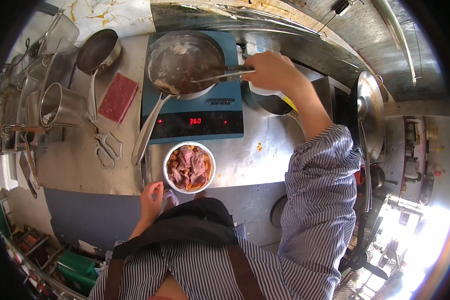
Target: The person assembles a meal in a white bowl by scooping stewed vegetables and meat from pots using a ladle and tongs. They add chopped green onions and a liquid seasoning, then place a red lid on the bowl.
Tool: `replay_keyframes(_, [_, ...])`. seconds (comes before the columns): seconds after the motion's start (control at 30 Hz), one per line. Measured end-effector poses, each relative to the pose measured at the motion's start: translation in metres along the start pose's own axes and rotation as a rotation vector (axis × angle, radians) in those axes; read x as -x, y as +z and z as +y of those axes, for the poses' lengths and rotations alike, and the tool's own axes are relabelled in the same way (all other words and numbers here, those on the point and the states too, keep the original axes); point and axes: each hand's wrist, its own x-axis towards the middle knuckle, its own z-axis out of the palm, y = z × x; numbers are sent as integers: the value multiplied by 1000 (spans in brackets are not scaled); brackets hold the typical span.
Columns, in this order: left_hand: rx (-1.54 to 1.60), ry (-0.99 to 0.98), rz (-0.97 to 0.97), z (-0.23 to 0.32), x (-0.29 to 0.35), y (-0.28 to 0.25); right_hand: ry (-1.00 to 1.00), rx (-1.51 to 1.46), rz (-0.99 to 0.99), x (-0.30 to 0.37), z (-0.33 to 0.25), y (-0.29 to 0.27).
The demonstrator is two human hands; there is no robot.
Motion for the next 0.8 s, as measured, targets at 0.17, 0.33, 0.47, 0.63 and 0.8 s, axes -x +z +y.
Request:
replay_keyframes(0.17, [-13,4,13,-3,1,-2,34,30,140,-3,-4,3])
replay_keyframes(0.33, [-19,7,6,2,2,-2,62,19,272,6,4,-7])
replay_keyframes(0.47, [-166,284,-9,26,-8,6,39,9,158,-2,9,7])
replay_keyframes(0.63, [-125,500,-121,75,-42,28,9,30,222,-8,11,20])
replay_keyframes(0.8, [-393,731,-240,107,-81,84,-34,-52,404,-3,25,22])
